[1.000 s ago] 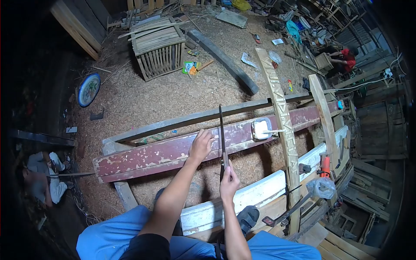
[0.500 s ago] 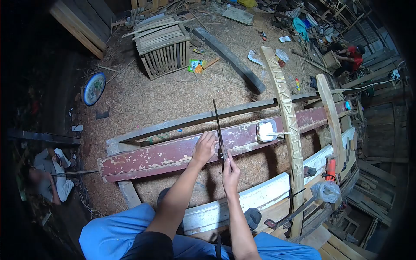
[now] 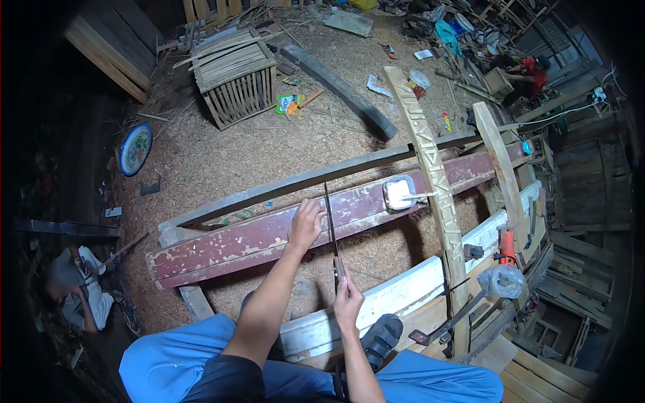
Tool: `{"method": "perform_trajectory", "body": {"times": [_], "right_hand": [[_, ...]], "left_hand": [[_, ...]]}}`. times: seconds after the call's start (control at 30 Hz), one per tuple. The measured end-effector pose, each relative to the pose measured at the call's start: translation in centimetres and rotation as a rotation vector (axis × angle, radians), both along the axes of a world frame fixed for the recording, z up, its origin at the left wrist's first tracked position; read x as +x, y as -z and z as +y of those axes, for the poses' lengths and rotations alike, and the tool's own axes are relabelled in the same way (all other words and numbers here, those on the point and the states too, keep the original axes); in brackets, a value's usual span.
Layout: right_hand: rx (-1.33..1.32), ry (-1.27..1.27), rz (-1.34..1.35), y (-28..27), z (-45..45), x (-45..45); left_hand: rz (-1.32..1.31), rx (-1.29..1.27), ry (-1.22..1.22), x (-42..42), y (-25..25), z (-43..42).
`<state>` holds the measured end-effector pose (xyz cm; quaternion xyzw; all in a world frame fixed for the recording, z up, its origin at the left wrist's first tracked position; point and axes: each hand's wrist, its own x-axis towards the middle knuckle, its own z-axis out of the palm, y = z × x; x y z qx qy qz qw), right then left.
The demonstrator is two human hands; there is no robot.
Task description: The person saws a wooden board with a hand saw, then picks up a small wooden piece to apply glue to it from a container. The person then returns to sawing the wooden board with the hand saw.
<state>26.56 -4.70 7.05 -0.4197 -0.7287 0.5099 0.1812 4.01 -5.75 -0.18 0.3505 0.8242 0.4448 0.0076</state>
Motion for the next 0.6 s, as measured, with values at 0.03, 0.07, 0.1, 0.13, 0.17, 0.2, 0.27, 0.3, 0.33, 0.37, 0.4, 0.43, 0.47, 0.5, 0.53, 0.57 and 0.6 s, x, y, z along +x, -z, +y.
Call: {"method": "perform_trajectory", "body": {"times": [0.03,0.07,0.1,0.13,0.17,0.2,0.27,0.3,0.33,0.37,0.4,0.43,0.47,0.5,0.53,0.57,0.6], "right_hand": [[-0.036,0.031,0.018,-0.1,0.0,0.7],[-0.075,0.06,0.038,0.1,0.1,1.1],[-0.06,0.075,0.018,-0.5,0.3,1.1],[-0.054,0.07,0.019,-0.8,0.4,0.8],[-0.016,0.097,0.049,-1.0,0.8,0.2],[0.019,0.123,0.078,-1.4,1.1,-0.6],[-0.022,0.116,0.097,-1.9,2.1,-2.7],[-0.016,0.085,0.099,-1.5,2.6,-3.7],[-0.009,0.056,0.102,-1.1,3.2,-4.6],[-0.005,0.052,0.108,-0.6,3.6,-5.5],[-0.023,0.036,0.113,-0.1,3.8,-6.4],[-0.041,0.019,0.116,0.2,4.0,-7.1],[-0.043,0.015,0.119,0.5,4.2,-7.6],[-0.066,0.017,0.111,0.8,4.2,-8.0],[-0.091,0.019,0.102,1.0,4.0,-8.4],[-0.103,0.013,0.135,1.2,4.0,-8.7],[-0.109,0.013,0.135,1.2,3.9,-8.8]], "left_hand": [[0.004,0.008,-0.003,0.1,0.0,0.1],[0.003,0.01,-0.013,0.0,0.1,0.1],[0.002,0.013,-0.024,-0.1,0.1,0.1],[0.003,0.019,-0.029,-0.2,0.2,0.1],[0.006,0.038,-0.013,-0.3,0.4,0.1],[0.009,0.056,0.001,-0.2,0.5,-0.1],[0.002,0.054,0.014,-0.1,0.1,-0.5],[-0.002,0.054,0.035,-0.3,0.0,-0.5],[0.003,0.059,0.032,-0.4,-0.1,-0.4],[0.021,0.052,0.028,-0.3,0.0,-0.4],[0.039,0.043,0.024,-0.2,0.1,-0.4],[0.039,0.04,0.023,-0.2,-0.1,-0.4],[0.042,0.038,0.019,-0.2,-0.2,-0.4],[0.034,0.037,0.023,-0.2,-0.1,-0.4],[0.025,0.032,0.029,-0.2,0.0,-0.5],[0.049,0.045,0.035,-0.3,0.0,-0.5],[0.049,0.04,0.035,-0.4,0.0,-0.6]]}}
